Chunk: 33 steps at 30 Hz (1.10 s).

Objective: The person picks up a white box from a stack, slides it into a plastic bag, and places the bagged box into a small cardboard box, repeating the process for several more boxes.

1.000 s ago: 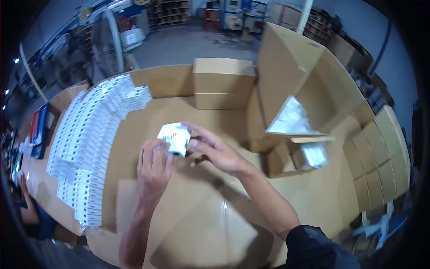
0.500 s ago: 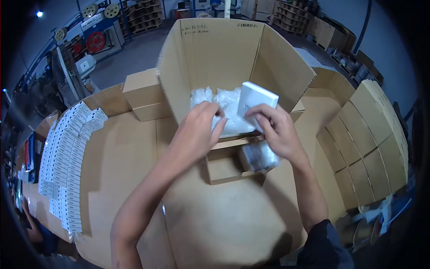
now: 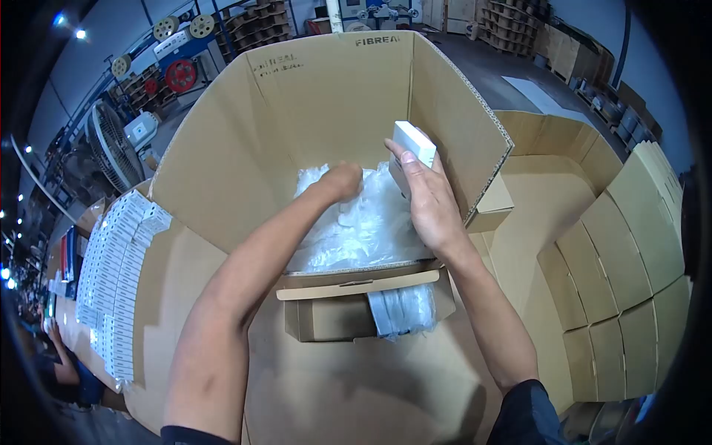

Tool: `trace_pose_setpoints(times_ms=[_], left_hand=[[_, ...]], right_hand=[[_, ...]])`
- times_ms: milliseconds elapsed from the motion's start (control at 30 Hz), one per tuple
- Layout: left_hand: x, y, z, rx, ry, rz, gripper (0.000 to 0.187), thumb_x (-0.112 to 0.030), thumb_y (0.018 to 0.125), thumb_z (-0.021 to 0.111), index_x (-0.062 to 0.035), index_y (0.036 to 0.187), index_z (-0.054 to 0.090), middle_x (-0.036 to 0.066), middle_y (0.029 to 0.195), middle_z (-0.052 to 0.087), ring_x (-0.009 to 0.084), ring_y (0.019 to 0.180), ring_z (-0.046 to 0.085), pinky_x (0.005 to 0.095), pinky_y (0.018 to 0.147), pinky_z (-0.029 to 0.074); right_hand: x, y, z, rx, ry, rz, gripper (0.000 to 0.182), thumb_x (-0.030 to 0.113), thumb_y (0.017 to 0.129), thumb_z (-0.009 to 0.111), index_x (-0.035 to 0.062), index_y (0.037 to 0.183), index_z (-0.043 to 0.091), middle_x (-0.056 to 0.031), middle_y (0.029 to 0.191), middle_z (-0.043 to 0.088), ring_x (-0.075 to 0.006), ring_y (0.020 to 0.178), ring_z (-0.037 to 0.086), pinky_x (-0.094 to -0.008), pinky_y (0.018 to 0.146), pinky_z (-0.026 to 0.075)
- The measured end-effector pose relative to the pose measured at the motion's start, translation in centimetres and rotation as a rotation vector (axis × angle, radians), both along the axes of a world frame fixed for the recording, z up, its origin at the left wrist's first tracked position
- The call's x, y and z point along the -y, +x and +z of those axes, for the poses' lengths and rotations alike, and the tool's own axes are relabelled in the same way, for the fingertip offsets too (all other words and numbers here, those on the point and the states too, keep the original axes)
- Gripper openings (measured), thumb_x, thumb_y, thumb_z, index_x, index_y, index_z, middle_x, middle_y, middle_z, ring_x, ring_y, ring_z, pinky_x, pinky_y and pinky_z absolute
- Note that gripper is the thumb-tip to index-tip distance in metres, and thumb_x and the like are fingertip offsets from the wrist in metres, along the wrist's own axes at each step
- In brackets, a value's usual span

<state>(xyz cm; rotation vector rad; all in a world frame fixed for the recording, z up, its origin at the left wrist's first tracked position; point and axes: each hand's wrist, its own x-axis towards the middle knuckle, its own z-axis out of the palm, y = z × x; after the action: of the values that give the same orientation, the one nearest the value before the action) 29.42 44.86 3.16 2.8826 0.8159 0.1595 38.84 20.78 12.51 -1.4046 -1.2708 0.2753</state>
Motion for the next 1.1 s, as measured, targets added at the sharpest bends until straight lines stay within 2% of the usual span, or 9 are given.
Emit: trace_pose_setpoints(times_ms=[167, 200, 400, 500, 667, 767, 900, 1033, 1100], left_hand=[[1.7, -2.8, 5.2, 0.441, -0.104, 0.247, 0.029, -0.024, 0.09, 0.064, 0.0029, 0.1, 0.072, 0.027, 0.095, 0.073, 0.0399, 0.092, 0.073, 0.0484, 0.085, 0.055], [3.4, -3.6, 7.5, 0.514, -0.245, 0.304, 0.024, -0.017, 0.095, 0.06, 0.0022, 0.103, 0.07, 0.017, 0.093, 0.073, 0.0276, 0.09, 0.072, 0.0395, 0.084, 0.054], [16.8, -10.5, 13.4, 1.104, -0.715, 0.088, 0.017, -0.004, 0.104, 0.048, 0.0004, 0.116, 0.059, 0.005, 0.103, 0.066, 0.0107, 0.097, 0.061, 0.0286, 0.087, 0.049], [23.6, -13.5, 13.1, 1.292, -0.736, -0.028, 0.017, -0.003, 0.105, 0.047, 0.0007, 0.119, 0.055, 0.004, 0.107, 0.064, 0.01, 0.102, 0.059, 0.028, 0.09, 0.048], [33.0, -18.8, 10.7, 1.396, -0.332, 0.24, 0.02, -0.018, 0.109, 0.053, 0.0013, 0.112, 0.058, 0.002, 0.091, 0.062, 0.0066, 0.077, 0.054, 0.024, 0.068, 0.046], [37.2, -21.9, 9.7, 1.421, -0.303, 0.408, 0.021, -0.022, 0.111, 0.05, -0.0022, 0.11, 0.056, -0.002, 0.086, 0.058, 0.0009, 0.073, 0.049, 0.0195, 0.061, 0.039], [40.9, -25.1, 6.9, 1.621, -0.403, 0.423, 0.022, -0.024, 0.111, 0.048, -0.0031, 0.108, 0.055, -0.002, 0.082, 0.059, 0.0014, 0.069, 0.049, 0.0187, 0.059, 0.039], [44.1, -27.4, 4.6, 1.528, -0.276, 0.512, 0.024, -0.026, 0.112, 0.046, -0.0035, 0.106, 0.054, -0.001, 0.087, 0.054, 0.0046, 0.076, 0.047, 0.0218, 0.068, 0.041], [45.4, -28.3, 3.0, 1.495, -0.253, 0.511, 0.023, -0.022, 0.11, 0.048, -0.0027, 0.1, 0.055, -0.001, 0.076, 0.053, 0.0065, 0.069, 0.048, 0.0263, 0.061, 0.041]], right_hand=[[-0.5, -0.1, -0.1, -0.092, 0.003, 0.007, 0.056, 0.043, 0.103, 0.054, -0.0004, 0.137, 0.063, -0.032, 0.146, 0.047, -0.0427, 0.138, 0.047, -0.0466, 0.116, 0.037], [-0.4, -0.2, -0.2, -0.06, 0.006, -0.006, 0.057, 0.043, 0.099, 0.06, -0.0002, 0.137, 0.063, -0.0319, 0.143, 0.049, -0.0424, 0.135, 0.05, -0.0466, 0.114, 0.039], [4.0, -4.4, 2.5, -0.068, -0.095, 0.041, 0.078, 0.046, 0.074, 0.09, -0.002, 0.131, 0.066, -0.0262, 0.128, 0.059, -0.0349, 0.118, 0.061, -0.0423, 0.105, 0.047], [7.3, -8.0, 2.0, -0.097, -0.181, 0.168, 0.076, 0.046, 0.073, 0.091, -0.0064, 0.123, 0.069, -0.0234, 0.121, 0.063, -0.0319, 0.111, 0.062, -0.0418, 0.1, 0.049], [14.3, -15.5, -0.8, -0.542, -0.007, 0.277, 0.027, 0.013, 0.086, 0.085, -0.0034, 0.103, 0.071, -0.0035, 0.098, 0.067, -0.0064, 0.089, 0.057, -0.0237, 0.076, 0.048], [18.8, -18.8, -1.2, -0.958, 0.056, 0.482, 0.022, 0.008, 0.088, 0.082, 0.0011, 0.106, 0.071, 0.0009, 0.092, 0.065, -0.0048, 0.083, 0.056, -0.0219, 0.075, 0.047], [22.4, -20.6, -4.0, -1.136, 0.027, 0.557, 0.021, 0.0, 0.091, 0.076, 0.0046, 0.108, 0.066, 0.0034, 0.089, 0.063, -0.0039, 0.084, 0.058, -0.0207, 0.075, 0.048], [25.3, -22.7, -5.1, -1.16, -0.034, 0.596, 0.023, 0.0, 0.091, 0.076, 0.0041, 0.111, 0.064, 0.0002, 0.095, 0.065, -0.0059, 0.088, 0.061, -0.0226, 0.08, 0.051], [26.5, -23.4, -5.1, -1.169, -0.118, 0.585, 0.022, 0.003, 0.092, 0.076, 0.0026, 0.111, 0.065, -0.0026, 0.101, 0.066, -0.0078, 0.091, 0.062, -0.0247, 0.083, 0.052]])
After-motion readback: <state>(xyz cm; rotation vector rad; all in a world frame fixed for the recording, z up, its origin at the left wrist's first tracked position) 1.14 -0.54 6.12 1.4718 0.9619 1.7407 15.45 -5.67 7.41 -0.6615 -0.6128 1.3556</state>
